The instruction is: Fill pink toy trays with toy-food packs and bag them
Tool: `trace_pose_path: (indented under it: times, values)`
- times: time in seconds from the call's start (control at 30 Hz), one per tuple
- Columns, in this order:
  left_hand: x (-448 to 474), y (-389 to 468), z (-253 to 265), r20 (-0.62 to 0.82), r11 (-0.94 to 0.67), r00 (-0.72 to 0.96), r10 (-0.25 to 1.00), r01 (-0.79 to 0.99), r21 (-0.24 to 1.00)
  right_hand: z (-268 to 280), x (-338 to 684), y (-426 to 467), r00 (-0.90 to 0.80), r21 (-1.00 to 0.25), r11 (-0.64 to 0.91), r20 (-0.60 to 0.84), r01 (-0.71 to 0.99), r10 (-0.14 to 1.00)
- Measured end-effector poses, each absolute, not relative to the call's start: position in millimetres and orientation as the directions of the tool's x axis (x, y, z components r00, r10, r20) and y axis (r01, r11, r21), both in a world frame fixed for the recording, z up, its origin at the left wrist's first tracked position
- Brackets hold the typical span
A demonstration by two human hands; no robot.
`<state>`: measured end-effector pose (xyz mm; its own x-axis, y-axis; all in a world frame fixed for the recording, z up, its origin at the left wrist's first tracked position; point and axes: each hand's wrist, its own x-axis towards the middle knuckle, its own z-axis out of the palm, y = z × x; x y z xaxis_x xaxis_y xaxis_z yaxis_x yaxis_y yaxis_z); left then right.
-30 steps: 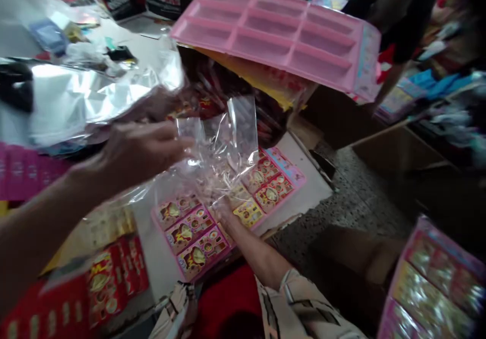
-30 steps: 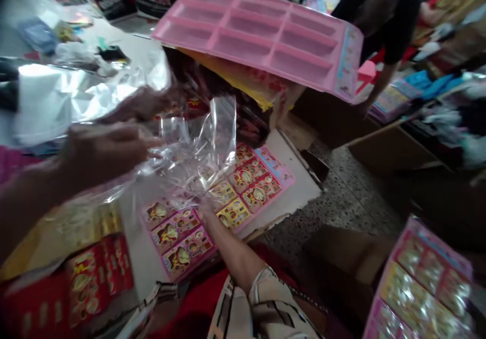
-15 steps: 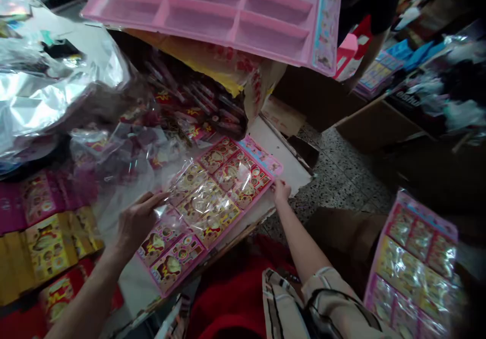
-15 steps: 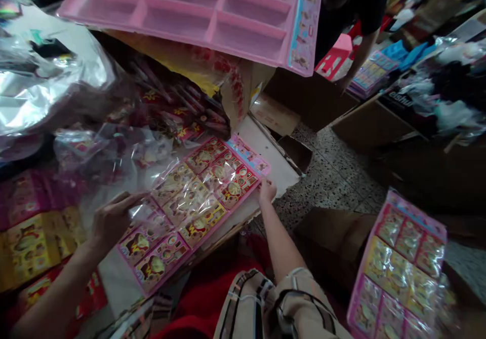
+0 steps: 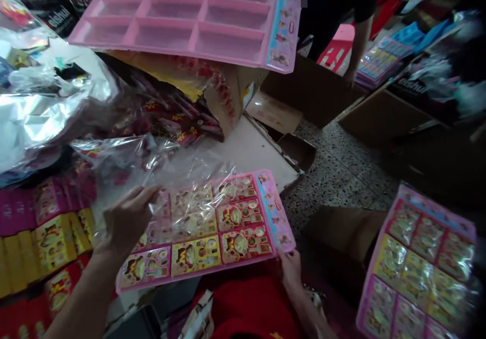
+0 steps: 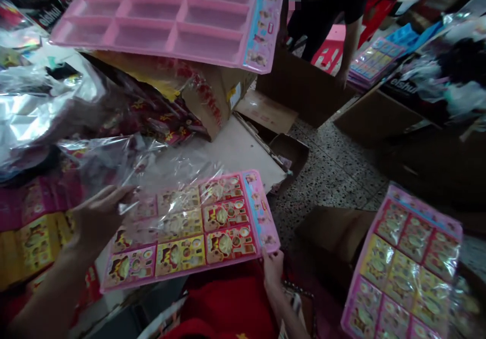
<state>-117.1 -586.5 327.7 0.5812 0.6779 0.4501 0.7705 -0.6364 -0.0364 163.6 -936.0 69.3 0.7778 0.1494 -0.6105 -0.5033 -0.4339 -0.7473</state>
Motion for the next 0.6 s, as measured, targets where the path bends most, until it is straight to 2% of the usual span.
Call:
trace_pose_path:
  times: [0.07, 0.13, 0.17, 0.23, 0.3, 0.4, 0.47, 0.53, 0.6]
  values:
    - [-101, -601, 311, 0.464, -0.641, 0.580, 0.670, 0.767, -0.034, 69, 171, -959, 0.878, -0.749, -0.618, -0.439, -0.241, 0.190]
    - [-90, -614, 271, 0.460, -0.638, 0.552, 0.695, 0.769, 0.041, 66, 186, -956, 0.919, -0.683, -0.723, -0.208, 0.107, 0.334]
    - [-86, -620, 244, 0.428, -0.633, 0.543, 0.723, 0.768, 0.096, 63, 194, -948, 0.893, -0.648, -0.724, -0.150, 0.235, 0.424]
    - [-79, -628, 185, 0.285, -0.613, 0.553, 0.783, 0.763, 0.204, 56, 206, -922, 0.811, -0.620, -0.706, -0.184, 0.343, 0.555]
    - [-74, -635, 130, 0.113, -0.575, 0.571, 0.813, 0.761, 0.300, 49, 210, -897, 0.750, -0.617, -0.735, -0.338, 0.279, 0.569]
    - [-66, -643, 75, -0.029, -0.544, 0.585, 0.811, 0.770, 0.333, 43, 198, -876, 0.689, -0.635, -0.773, -0.556, 0.009, 0.465]
    - [-63, -645, 60, -0.048, -0.550, 0.592, 0.805, 0.773, 0.315, 46, 182, -876, 0.612, -0.692, -0.698, -0.636, -0.184, 0.469]
    - [-61, -639, 62, -0.061, -0.584, 0.636, 0.769, 0.739, 0.335, 57, 164, -882, 0.492, -0.715, -0.578, -0.695, -0.394, 0.524]
    - [-57, -617, 79, -0.095, -0.647, 0.724, 0.683, 0.660, 0.382, 74, 146, -891, 0.299, -0.654, -0.503, -0.730, -0.565, 0.614]
